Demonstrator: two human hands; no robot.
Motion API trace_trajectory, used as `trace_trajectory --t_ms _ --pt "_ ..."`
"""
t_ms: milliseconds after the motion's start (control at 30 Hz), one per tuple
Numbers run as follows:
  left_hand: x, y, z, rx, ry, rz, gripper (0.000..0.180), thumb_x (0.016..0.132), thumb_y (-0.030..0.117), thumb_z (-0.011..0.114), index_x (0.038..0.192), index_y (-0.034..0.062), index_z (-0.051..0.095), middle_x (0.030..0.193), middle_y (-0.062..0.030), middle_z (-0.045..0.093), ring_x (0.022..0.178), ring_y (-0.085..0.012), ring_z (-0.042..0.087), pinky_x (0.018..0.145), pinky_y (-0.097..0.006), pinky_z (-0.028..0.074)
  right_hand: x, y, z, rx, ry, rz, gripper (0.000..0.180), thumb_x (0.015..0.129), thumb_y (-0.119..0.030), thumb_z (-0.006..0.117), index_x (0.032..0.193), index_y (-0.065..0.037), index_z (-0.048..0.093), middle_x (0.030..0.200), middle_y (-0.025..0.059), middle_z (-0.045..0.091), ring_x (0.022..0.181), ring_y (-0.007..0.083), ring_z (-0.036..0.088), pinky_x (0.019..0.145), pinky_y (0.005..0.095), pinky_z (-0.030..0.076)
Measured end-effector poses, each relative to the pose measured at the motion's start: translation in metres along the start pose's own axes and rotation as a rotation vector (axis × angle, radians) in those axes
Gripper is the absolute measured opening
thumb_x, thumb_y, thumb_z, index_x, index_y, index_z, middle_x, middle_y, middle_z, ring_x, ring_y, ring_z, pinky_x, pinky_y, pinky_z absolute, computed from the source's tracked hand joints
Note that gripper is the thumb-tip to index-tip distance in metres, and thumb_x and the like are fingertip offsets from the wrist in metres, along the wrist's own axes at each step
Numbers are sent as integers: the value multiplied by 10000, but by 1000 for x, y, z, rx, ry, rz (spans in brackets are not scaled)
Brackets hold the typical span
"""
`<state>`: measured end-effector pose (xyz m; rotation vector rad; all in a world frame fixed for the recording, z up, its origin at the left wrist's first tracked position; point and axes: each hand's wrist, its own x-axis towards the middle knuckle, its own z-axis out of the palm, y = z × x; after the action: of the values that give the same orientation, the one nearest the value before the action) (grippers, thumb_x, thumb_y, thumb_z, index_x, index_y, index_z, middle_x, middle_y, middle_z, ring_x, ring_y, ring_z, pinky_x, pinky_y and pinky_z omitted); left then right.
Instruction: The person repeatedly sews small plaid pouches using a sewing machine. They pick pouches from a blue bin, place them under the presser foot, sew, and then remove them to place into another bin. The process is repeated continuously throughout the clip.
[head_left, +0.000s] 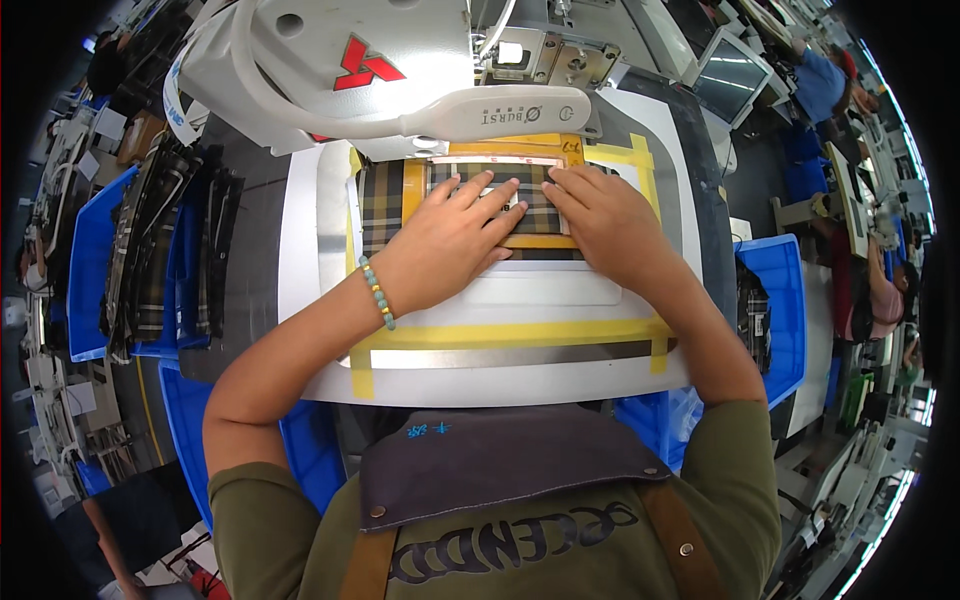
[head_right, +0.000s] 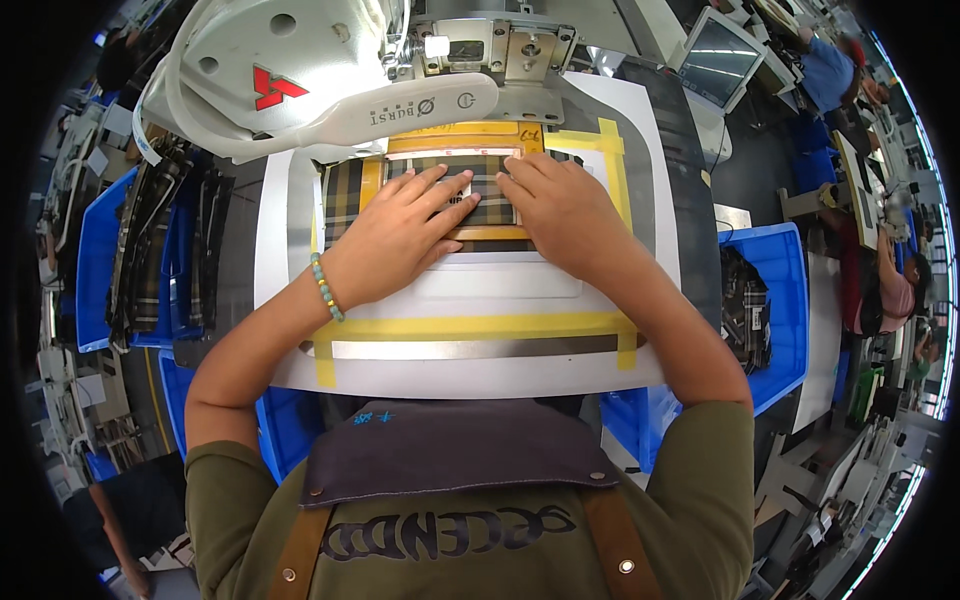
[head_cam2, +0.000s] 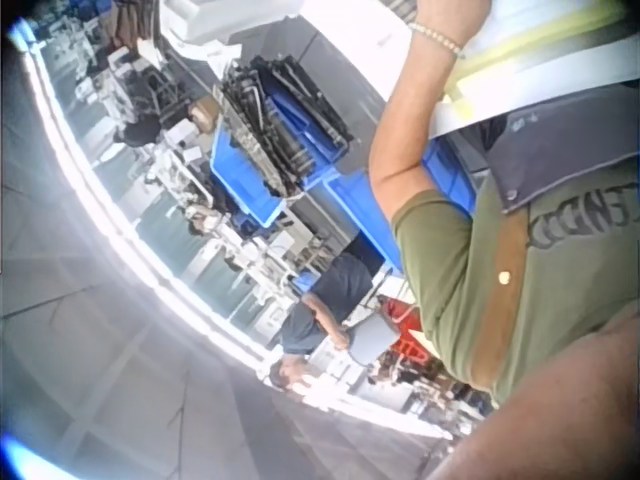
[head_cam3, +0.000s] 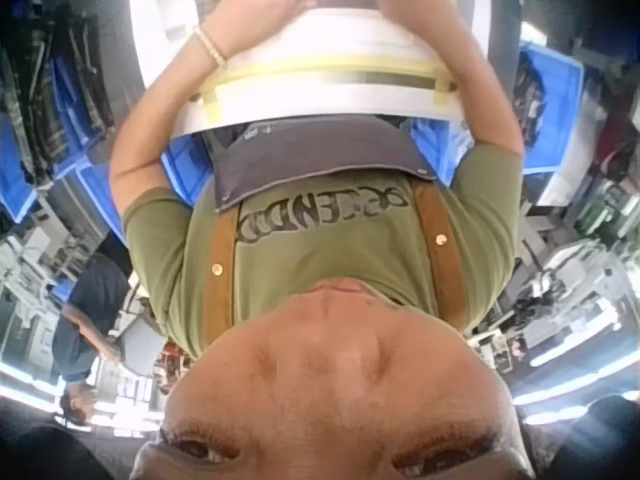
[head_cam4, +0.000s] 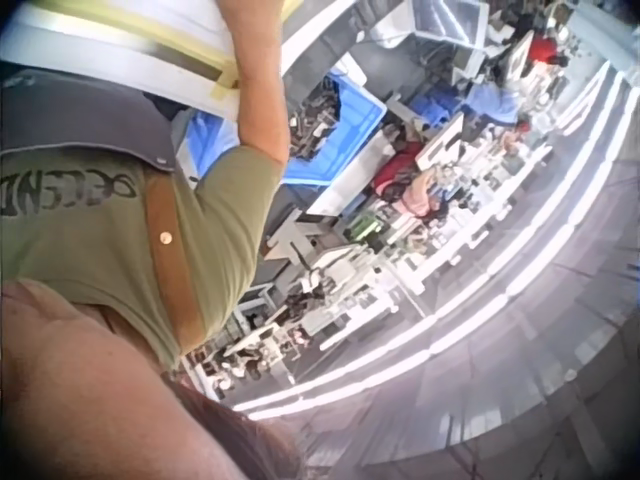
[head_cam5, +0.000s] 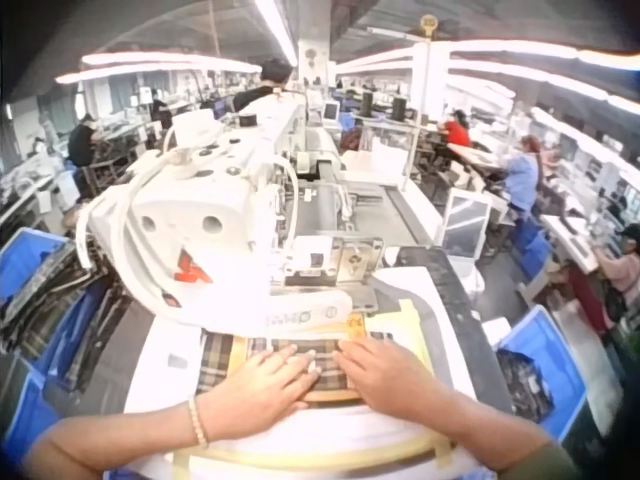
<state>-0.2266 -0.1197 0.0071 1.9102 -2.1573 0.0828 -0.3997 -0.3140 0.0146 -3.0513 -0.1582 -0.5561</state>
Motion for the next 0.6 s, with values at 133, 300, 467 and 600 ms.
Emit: trace_trajectory --t_ms 133,300,467,600 --pt "1 2 -4 -9 -39 -28 497 930 251 710 1372 52 600 1498 -140 520 1399 -344 461 1137 -471 392 4 6 -9 21 -49 -38 349 819 -62 687 1160 5 674 1236 120 659 1174 266 607 942 386 507" --pt "2 5 -4 3 -39 -44 499 929 264 713 1364 46 603 1490 -143 525 1403 -346 458 1140 -473 389 7 9 -16 38 -147 -40 341 824 -43 681 1161 8 688 1299 147 659 1197 298 615 996 402 501" --pt "2 7 -4 13 -24 -52 503 935 290 709 1356 36 606 1475 -146 534 1391 -347 468 1128 -470 397 9 10 -19 43 -181 -41 340 840 -43 668 1177 1 687 1316 128 657 1202 280 615 1002 395 499" --pt "4 11 -5 24 -12 -50 520 939 315 704 1356 22 602 1456 -154 547 1363 -355 490 1111 -466 407 8 12 -20 21 -159 -72 329 835 -28 652 1162 -23 683 1287 104 667 1173 238 615 974 362 508"
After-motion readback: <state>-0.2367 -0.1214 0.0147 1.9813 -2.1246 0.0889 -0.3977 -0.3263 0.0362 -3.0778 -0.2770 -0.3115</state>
